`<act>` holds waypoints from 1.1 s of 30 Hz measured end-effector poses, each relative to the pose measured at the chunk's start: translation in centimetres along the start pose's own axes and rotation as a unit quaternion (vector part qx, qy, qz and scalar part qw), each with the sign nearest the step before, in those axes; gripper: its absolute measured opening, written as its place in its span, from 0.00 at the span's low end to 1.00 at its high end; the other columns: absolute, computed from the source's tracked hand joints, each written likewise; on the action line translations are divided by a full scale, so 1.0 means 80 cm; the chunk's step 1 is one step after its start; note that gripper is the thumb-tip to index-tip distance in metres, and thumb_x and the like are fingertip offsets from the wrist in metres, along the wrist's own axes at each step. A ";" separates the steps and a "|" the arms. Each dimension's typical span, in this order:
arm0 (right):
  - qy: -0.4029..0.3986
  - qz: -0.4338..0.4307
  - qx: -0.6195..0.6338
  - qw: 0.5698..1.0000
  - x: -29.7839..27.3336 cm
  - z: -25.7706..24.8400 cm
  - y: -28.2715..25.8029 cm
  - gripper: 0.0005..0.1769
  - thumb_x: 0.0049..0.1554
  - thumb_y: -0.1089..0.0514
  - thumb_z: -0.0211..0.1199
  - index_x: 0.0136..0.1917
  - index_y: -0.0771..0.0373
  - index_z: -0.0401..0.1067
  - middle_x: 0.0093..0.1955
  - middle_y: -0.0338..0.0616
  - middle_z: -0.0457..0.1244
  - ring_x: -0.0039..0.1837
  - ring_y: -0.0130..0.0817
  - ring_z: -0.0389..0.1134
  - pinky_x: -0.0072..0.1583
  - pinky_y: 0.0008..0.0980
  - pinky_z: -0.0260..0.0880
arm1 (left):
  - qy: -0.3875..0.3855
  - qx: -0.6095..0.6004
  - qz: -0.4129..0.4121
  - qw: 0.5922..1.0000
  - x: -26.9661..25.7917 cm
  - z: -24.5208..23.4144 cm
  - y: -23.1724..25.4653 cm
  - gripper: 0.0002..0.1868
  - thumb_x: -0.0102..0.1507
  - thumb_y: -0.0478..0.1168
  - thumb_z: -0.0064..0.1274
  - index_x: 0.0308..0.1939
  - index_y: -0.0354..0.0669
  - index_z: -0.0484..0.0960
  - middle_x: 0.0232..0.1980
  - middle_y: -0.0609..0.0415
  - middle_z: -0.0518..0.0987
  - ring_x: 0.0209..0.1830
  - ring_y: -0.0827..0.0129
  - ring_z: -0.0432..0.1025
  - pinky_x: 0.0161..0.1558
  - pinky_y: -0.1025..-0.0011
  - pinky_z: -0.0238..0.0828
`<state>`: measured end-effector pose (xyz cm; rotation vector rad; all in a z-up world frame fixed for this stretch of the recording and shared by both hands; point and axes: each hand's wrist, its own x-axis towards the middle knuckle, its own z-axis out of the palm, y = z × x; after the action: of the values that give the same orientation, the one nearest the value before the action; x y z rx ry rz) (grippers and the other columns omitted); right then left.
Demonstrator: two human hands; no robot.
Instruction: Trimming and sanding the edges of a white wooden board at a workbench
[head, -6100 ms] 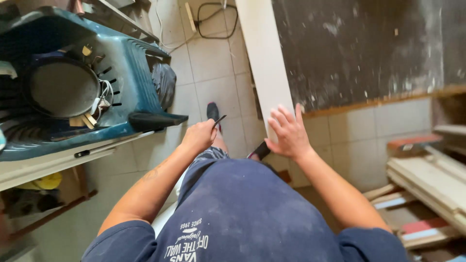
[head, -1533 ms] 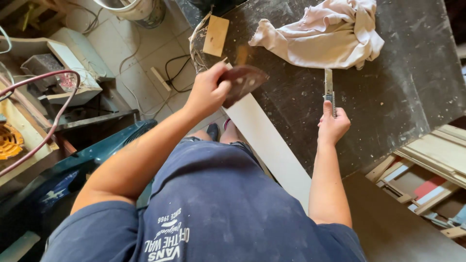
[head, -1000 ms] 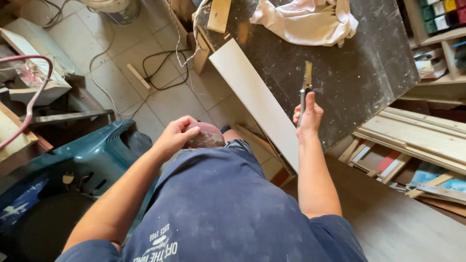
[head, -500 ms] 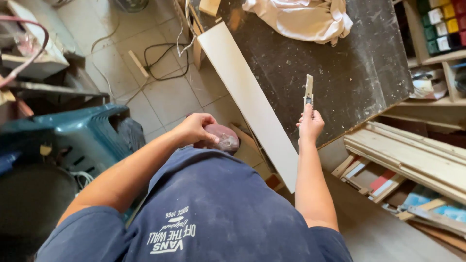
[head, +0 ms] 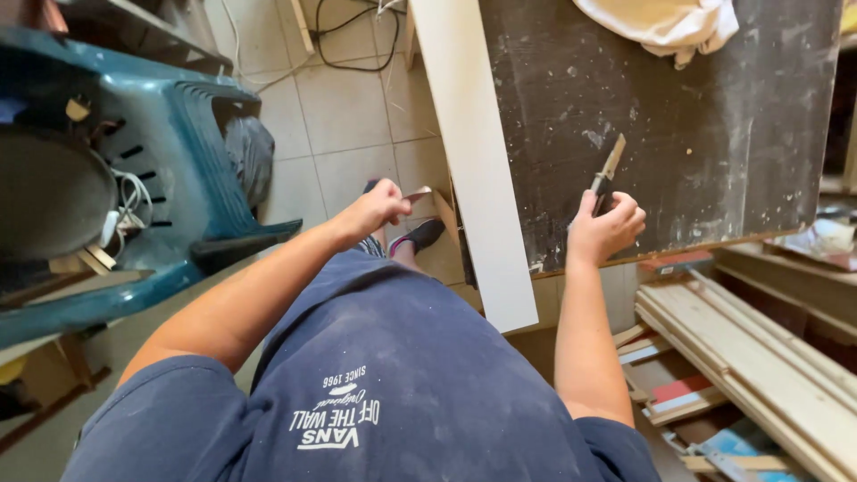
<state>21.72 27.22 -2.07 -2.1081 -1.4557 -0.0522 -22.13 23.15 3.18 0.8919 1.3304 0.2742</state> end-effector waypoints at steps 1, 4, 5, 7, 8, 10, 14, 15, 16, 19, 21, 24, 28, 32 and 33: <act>0.035 -0.074 -0.001 0.997 0.000 -0.006 -0.023 0.20 0.53 0.47 0.78 0.52 0.53 0.72 0.45 0.39 0.62 0.53 0.48 0.68 0.57 0.46 0.69 | 0.027 -0.031 0.019 0.999 0.005 0.001 -0.003 0.21 0.63 0.61 0.52 0.44 0.48 0.78 0.38 0.52 0.85 0.42 0.66 0.78 0.48 0.68 0.72; 0.001 -0.186 0.031 0.982 -0.020 0.012 -0.104 0.17 0.57 0.50 0.72 0.57 0.55 0.73 0.52 0.43 0.63 0.57 0.49 0.66 0.58 0.47 0.66 | 0.089 -0.034 0.058 0.994 0.032 -0.003 -0.024 0.23 0.69 0.64 0.45 0.52 0.52 0.76 0.47 0.47 0.85 0.50 0.59 0.78 0.55 0.61 0.73; -0.067 -0.219 0.062 0.971 -0.031 0.025 -0.130 0.20 0.60 0.48 0.68 0.62 0.56 0.74 0.55 0.45 0.65 0.59 0.52 0.65 0.59 0.50 0.64 | 0.121 -0.001 0.076 0.990 0.044 -0.004 -0.034 0.21 0.70 0.62 0.47 0.58 0.56 0.73 0.52 0.42 0.83 0.58 0.51 0.78 0.60 0.53 0.73; -0.127 -0.186 0.054 0.973 -0.050 0.049 -0.167 0.26 0.64 0.47 0.62 0.72 0.56 0.66 0.68 0.49 0.60 0.70 0.55 0.59 0.66 0.57 0.61 | 0.161 0.009 0.125 0.979 0.063 0.009 -0.027 0.19 0.67 0.59 0.56 0.56 0.57 0.76 0.50 0.49 0.86 0.56 0.56 0.80 0.58 0.58 0.75; -0.183 -0.148 0.050 0.971 -0.056 0.065 -0.186 0.33 0.68 0.46 0.55 0.82 0.57 0.59 0.81 0.52 0.56 0.81 0.59 0.53 0.73 0.64 0.58 | 0.203 0.026 0.174 0.963 0.076 0.013 -0.021 0.19 0.63 0.55 0.65 0.54 0.59 0.80 0.48 0.56 0.88 0.55 0.61 0.81 0.57 0.63 0.77; -0.180 -0.162 0.024 0.970 -0.065 0.078 -0.194 0.33 0.70 0.47 0.51 0.84 0.58 0.56 0.83 0.52 0.54 0.83 0.58 0.51 0.75 0.64 0.56 | 0.229 0.000 0.250 0.941 0.101 0.022 -0.013 0.17 0.61 0.53 0.68 0.49 0.56 0.82 0.43 0.54 0.87 0.49 0.58 0.82 0.53 0.62 0.78; -0.167 -0.174 -0.015 0.970 -0.074 0.087 -0.200 0.33 0.73 0.44 0.40 0.86 0.59 0.52 0.86 0.52 0.51 0.86 0.54 0.48 0.79 0.59 0.51 | 0.280 -0.076 0.356 0.888 0.149 0.043 0.006 0.14 0.58 0.53 0.73 0.39 0.56 0.85 0.35 0.56 0.84 0.39 0.62 0.81 0.42 0.66 0.80; -0.169 -0.177 -0.021 0.969 -0.071 0.091 -0.209 0.33 0.73 0.44 0.40 0.86 0.59 0.52 0.86 0.52 0.51 0.86 0.54 0.48 0.79 0.59 0.51 | 0.279 -0.081 0.355 0.888 0.163 0.041 0.007 0.14 0.58 0.53 0.73 0.39 0.56 0.85 0.35 0.56 0.84 0.39 0.62 0.81 0.42 0.66 0.80; -0.178 -0.170 -0.017 0.969 -0.073 0.085 -0.211 0.34 0.74 0.42 0.37 0.86 0.59 0.51 0.87 0.51 0.50 0.86 0.54 0.47 0.79 0.58 0.50 | 0.280 -0.104 0.357 0.885 0.171 0.051 0.004 0.16 0.59 0.55 0.72 0.40 0.55 0.84 0.35 0.57 0.83 0.37 0.63 0.81 0.39 0.67 0.80; -0.200 -0.161 -0.024 0.966 -0.073 0.077 -0.213 0.37 0.74 0.37 0.32 0.87 0.59 0.50 0.87 0.50 0.48 0.87 0.54 0.45 0.80 0.57 0.49 | 0.273 -0.149 0.354 0.882 0.185 0.065 -0.007 0.20 0.58 0.58 0.73 0.39 0.53 0.82 0.32 0.58 0.83 0.31 0.67 0.79 0.34 0.70 0.78; -0.206 -0.151 -0.032 0.966 -0.071 0.077 -0.216 0.39 0.73 0.35 0.31 0.87 0.59 0.49 0.87 0.50 0.48 0.87 0.54 0.45 0.80 0.57 0.48 | 0.260 -0.165 0.354 0.883 0.195 0.058 -0.003 0.21 0.57 0.59 0.74 0.37 0.53 0.82 0.30 0.59 0.84 0.28 0.71 0.78 0.31 0.73 0.77; -0.210 -0.163 -0.042 0.963 -0.072 0.073 -0.217 0.39 0.73 0.36 0.31 0.86 0.61 0.49 0.87 0.52 0.49 0.87 0.56 0.46 0.80 0.57 0.49 | 0.268 -0.179 0.318 0.892 0.218 0.034 0.015 0.25 0.51 0.62 0.76 0.32 0.53 0.79 0.23 0.56 0.82 0.23 0.63 0.77 0.30 0.66 0.74; -0.217 -0.162 -0.050 0.961 -0.068 0.070 -0.233 0.36 0.74 0.43 0.33 0.86 0.64 0.47 0.88 0.51 0.48 0.88 0.54 0.45 0.82 0.55 0.48 | 0.305 -0.200 0.352 0.862 0.266 -0.049 0.067 0.27 0.55 0.60 0.73 0.34 0.50 0.72 0.25 0.59 0.76 0.23 0.71 0.69 0.29 0.72 0.68; -0.224 -0.150 -0.052 0.962 -0.069 0.067 -0.239 0.33 0.74 0.48 0.35 0.86 0.66 0.47 0.88 0.50 0.47 0.89 0.52 0.44 0.84 0.54 0.48 | 0.291 -0.201 0.366 0.861 0.268 -0.075 0.086 0.28 0.57 0.60 0.71 0.34 0.50 0.67 0.27 0.63 0.68 0.24 0.75 0.60 0.26 0.72 0.58; -0.224 -0.149 -0.051 0.962 -0.071 0.064 -0.232 0.33 0.74 0.48 0.35 0.86 0.66 0.47 0.88 0.50 0.47 0.89 0.52 0.44 0.84 0.54 0.48 | 0.292 -0.200 0.365 0.861 0.267 -0.043 0.062 0.28 0.57 0.60 0.71 0.34 0.50 0.67 0.27 0.63 0.68 0.24 0.75 0.60 0.26 0.72 0.58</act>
<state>1.86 29.34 -0.30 -2.0468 -2.0712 0.2575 -18.12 41.44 -8.67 0.9560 1.3388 1.4605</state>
